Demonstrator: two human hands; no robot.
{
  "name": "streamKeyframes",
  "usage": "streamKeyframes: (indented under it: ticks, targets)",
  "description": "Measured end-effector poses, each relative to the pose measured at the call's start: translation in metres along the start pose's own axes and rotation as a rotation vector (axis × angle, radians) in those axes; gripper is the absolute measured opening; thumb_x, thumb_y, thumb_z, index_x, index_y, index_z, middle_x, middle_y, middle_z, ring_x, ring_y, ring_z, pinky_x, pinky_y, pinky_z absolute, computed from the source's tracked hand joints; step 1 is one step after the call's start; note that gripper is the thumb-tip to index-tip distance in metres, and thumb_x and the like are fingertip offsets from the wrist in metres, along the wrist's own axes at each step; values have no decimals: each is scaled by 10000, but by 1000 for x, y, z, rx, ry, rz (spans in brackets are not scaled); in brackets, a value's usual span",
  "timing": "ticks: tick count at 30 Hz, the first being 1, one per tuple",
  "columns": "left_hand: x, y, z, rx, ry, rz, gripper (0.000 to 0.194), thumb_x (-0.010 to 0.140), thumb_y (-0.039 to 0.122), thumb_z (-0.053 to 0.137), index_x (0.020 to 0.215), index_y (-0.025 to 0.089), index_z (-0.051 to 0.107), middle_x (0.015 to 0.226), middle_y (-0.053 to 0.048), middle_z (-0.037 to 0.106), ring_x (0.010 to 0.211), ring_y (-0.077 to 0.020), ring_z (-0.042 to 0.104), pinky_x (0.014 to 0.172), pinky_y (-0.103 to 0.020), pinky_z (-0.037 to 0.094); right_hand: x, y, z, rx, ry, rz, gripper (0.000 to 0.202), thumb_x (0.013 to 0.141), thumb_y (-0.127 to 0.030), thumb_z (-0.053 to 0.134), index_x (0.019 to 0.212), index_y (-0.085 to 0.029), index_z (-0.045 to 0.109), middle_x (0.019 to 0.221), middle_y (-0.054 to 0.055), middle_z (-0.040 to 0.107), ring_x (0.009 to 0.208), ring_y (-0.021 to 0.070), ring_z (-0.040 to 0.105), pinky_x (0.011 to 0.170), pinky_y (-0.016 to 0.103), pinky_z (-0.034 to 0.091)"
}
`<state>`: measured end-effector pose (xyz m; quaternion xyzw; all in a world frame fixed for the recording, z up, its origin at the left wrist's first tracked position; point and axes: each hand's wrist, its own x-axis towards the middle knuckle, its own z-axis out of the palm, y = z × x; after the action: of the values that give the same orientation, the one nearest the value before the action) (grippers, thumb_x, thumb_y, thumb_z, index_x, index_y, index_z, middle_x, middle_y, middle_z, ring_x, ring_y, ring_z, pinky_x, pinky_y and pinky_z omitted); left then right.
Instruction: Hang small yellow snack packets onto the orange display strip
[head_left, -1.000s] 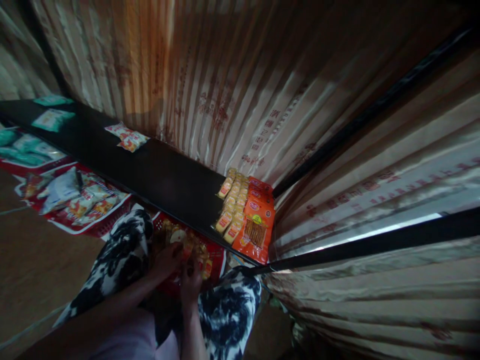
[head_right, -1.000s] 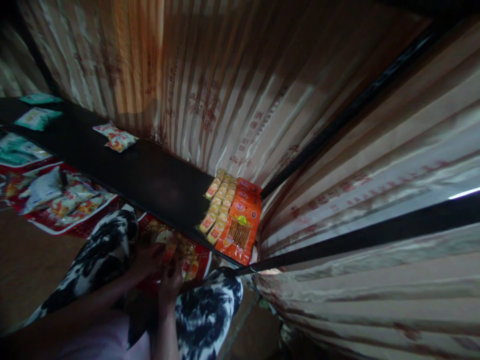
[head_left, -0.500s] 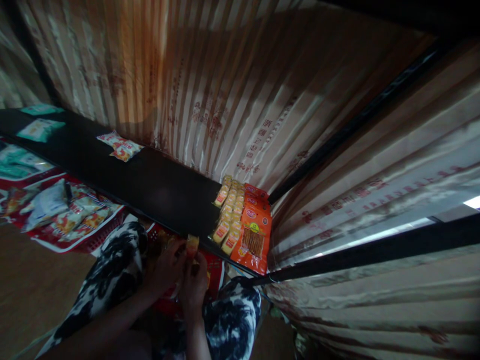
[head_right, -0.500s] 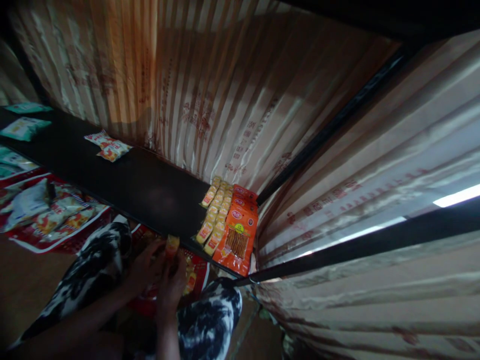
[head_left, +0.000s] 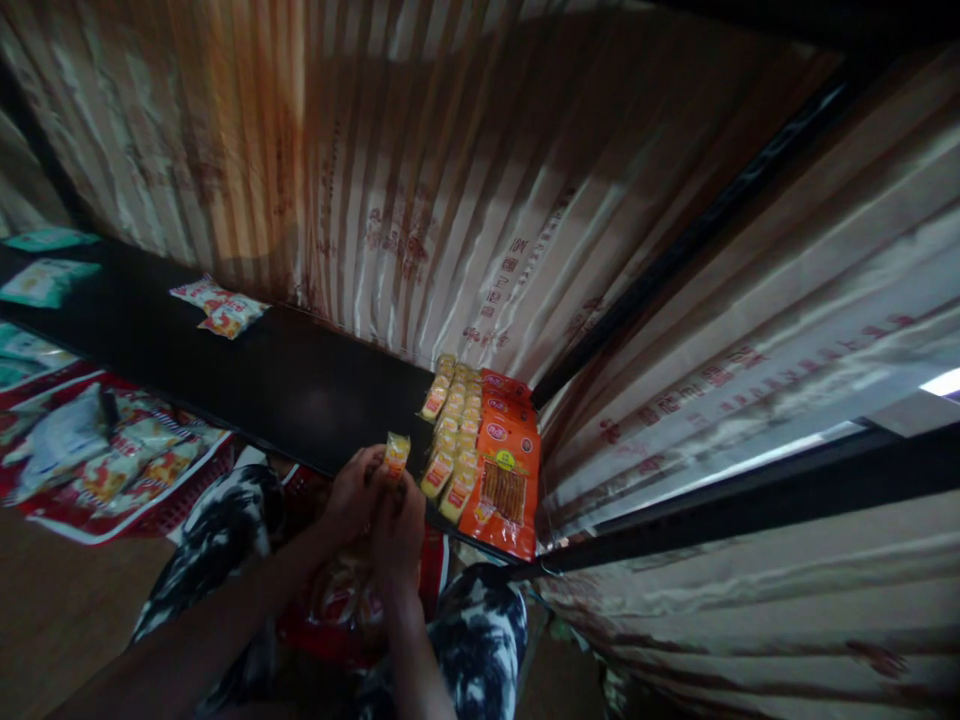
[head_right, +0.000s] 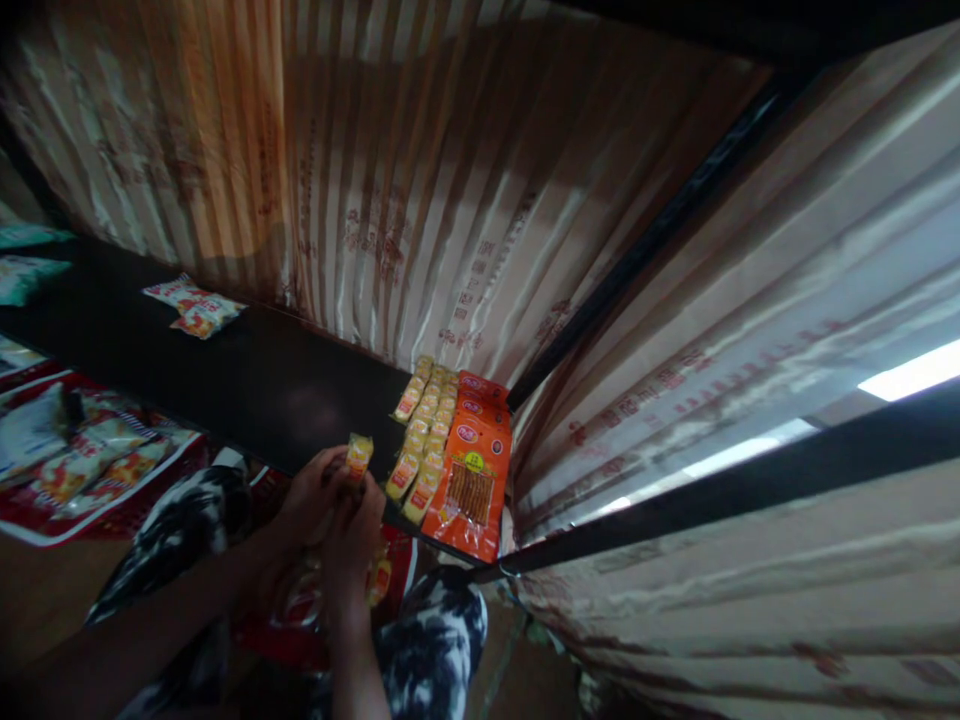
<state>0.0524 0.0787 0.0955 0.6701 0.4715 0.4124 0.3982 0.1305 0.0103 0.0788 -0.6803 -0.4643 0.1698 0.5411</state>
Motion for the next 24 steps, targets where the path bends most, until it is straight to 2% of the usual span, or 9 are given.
streamKeyframes:
  ticks: [4, 8, 12, 17, 24]
  targets:
    - [17, -2, 7, 21, 11, 2, 288, 813, 241, 463, 1068, 187, 586, 1052, -59, 645, 914, -173, 618, 854, -319, 495, 8, 13, 10, 10, 25, -11, 457, 873, -239, 364, 1307, -116, 436, 1282, 176, 529, 1162, 219, 526, 959, 396, 436]
    - [31, -8, 17, 17, 21, 0, 279, 791, 209, 473, 1042, 184, 592, 1022, -47, 657, 889, -159, 624, 850, -309, 498, 14, 31, 23, 27, 48, -31, 441, 853, -221, 363, 1269, -141, 486, 1260, 151, 563, 1142, 212, 544, 968, 407, 432]
    - [44, -10, 26, 25, 19, -22, 263, 793, 186, 468, 1025, 168, 593, 988, -62, 667, 854, -157, 635, 830, -308, 508, 24, 43, 32, 3, 61, 3, 444, 824, -218, 380, 1230, -111, 525, 1302, 169, 533, 1222, 227, 485, 1002, 414, 403]
    - [63, -12, 33, 17, 1, -25, 253, 793, 171, 486, 1028, 165, 578, 962, -71, 671, 855, -158, 641, 813, -306, 518, 41, 47, 39, -26, 103, 36, 430, 813, -195, 377, 1189, -112, 568, 1328, 174, 514, 1263, 233, 447, 1024, 438, 381]
    - [83, -20, 48, -84, -8, -29, 198, 793, 190, 515, 981, 157, 565, 933, -73, 676, 813, -149, 655, 757, -282, 537, 57, 47, 46, -48, 116, 73, 452, 812, -192, 366, 1220, -106, 539, 1366, 179, 468, 1298, 243, 401, 1044, 462, 343]
